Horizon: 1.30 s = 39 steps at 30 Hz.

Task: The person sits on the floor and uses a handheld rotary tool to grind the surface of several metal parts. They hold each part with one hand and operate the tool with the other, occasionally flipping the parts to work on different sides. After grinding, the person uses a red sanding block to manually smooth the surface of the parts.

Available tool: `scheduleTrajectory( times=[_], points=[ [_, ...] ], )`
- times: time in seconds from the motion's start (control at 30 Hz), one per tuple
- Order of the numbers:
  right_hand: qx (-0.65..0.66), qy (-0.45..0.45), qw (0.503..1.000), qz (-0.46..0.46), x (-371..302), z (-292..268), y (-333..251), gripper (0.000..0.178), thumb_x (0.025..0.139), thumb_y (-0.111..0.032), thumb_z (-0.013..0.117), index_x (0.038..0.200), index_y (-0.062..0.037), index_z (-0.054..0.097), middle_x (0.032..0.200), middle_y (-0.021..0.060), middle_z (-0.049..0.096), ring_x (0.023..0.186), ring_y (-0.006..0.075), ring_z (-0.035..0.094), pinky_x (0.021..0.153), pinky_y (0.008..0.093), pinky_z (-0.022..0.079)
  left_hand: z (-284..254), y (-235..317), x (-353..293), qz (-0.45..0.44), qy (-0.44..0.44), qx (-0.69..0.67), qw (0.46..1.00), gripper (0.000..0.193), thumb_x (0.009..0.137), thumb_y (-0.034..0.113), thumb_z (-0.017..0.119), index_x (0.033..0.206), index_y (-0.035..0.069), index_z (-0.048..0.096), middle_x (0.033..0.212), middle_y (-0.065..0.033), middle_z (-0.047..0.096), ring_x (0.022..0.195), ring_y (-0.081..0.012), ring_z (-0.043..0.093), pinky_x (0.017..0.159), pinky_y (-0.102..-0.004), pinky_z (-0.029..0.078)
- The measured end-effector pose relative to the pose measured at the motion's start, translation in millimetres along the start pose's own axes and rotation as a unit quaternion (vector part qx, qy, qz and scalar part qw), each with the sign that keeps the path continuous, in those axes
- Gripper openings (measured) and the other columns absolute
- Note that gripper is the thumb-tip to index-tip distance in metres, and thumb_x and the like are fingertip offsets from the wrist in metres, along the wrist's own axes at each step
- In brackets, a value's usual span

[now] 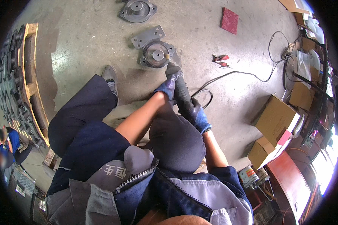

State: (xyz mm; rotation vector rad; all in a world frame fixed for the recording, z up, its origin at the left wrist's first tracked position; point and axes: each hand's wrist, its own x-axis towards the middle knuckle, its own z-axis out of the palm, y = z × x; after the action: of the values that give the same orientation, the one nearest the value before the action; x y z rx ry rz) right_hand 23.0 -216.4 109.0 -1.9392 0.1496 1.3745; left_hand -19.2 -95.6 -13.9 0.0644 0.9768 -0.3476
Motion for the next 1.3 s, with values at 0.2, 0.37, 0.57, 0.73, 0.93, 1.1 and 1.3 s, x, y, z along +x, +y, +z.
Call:
scheduleTrajectory(
  times=[0.2,0.37,0.57,0.73,0.93,1.1,1.3],
  points=[
    [0.024,-0.013,0.999,0.044,6,-4,-15,0.038,0.089,-0.035,0.055,0.105,0.0004,0.055,0.074,0.0076,0.062,0.055,0.0140,0.060,0.046,0.0251,0.044,22,18,-20,0.021,0.037,0.029,0.999,0.055,0.079,0.061,0.056,0.093,0.008,0.064,0.083,-0.0077,0.066,0.074,-0.0223,0.063,0.074,-0.0389,0.051],
    [-0.001,-0.025,0.999,0.046,14,-13,-24,0.032,0.089,-0.029,0.055,0.105,-0.0007,0.055,0.074,0.0066,0.061,0.053,0.0125,0.058,0.044,0.0247,0.042,30,17,-16,0.051,0.040,-0.026,0.998,0.052,0.080,0.059,0.056,0.090,0.010,0.065,0.080,-0.0071,0.066,0.073,-0.0225,0.062,0.071,-0.0367,0.051],
    [-0.025,-0.058,0.998,0.012,28,-31,-34,0.042,0.087,-0.036,0.059,0.110,-0.0013,0.055,0.075,0.0057,0.062,0.055,0.0118,0.057,0.046,0.0238,0.043,32,24,0,0.068,0.045,-0.033,0.996,0.056,0.083,0.060,0.052,0.102,0.009,0.062,0.091,-0.0077,0.065,0.083,-0.0215,0.061,0.077,-0.0343,0.048],
    [-0.034,-0.079,0.996,0.014,36,-38,-44,0.039,0.089,-0.023,0.058,0.120,-0.0024,0.050,0.083,0.0082,0.062,0.061,0.0127,0.058,0.048,0.0236,0.044,44,29,-3,0.138,0.092,-0.018,0.986,0.059,0.084,0.061,0.049,0.113,0.010,0.059,0.101,-0.0080,0.065,0.090,-0.0203,0.060,0.080,-0.0330,0.046],
    [-0.066,-0.041,0.997,-0.005,24,-46,-60,0.036,0.089,-0.028,0.058,0.112,-0.0009,0.052,0.077,0.0068,0.060,0.057,0.0128,0.057,0.048,0.0247,0.044,54,27,35,0.146,0.032,-0.074,0.986,0.056,0.081,0.052,0.062,0.111,0.005,0.057,0.095,-0.0131,0.065,0.080,-0.0271,0.063,0.076,-0.0405,0.052],
    [-0.041,-0.009,0.999,0.005,6,-42,-34,0.042,0.088,-0.037,0.057,0.111,-0.0027,0.052,0.076,0.0062,0.062,0.055,0.0129,0.058,0.045,0.0246,0.043,49,2,37,0.132,0.033,-0.073,0.988,0.048,0.082,0.043,0.063,0.107,0.003,0.057,0.089,-0.0158,0.064,0.076,-0.0292,0.064,0.072,-0.0414,0.054],
    [0.043,0.005,0.998,-0.044,-21,-45,-12,0.046,0.090,-0.039,0.055,0.120,-0.0060,0.047,0.086,0.0069,0.062,0.059,0.0125,0.059,0.044,0.0226,0.042,74,1,15,0.146,-0.034,0.004,0.989,0.039,0.082,0.035,0.063,0.108,0.006,0.058,0.089,-0.0141,0.063,0.076,-0.0263,0.064,0.073,-0.0396,0.054]
  ],
)
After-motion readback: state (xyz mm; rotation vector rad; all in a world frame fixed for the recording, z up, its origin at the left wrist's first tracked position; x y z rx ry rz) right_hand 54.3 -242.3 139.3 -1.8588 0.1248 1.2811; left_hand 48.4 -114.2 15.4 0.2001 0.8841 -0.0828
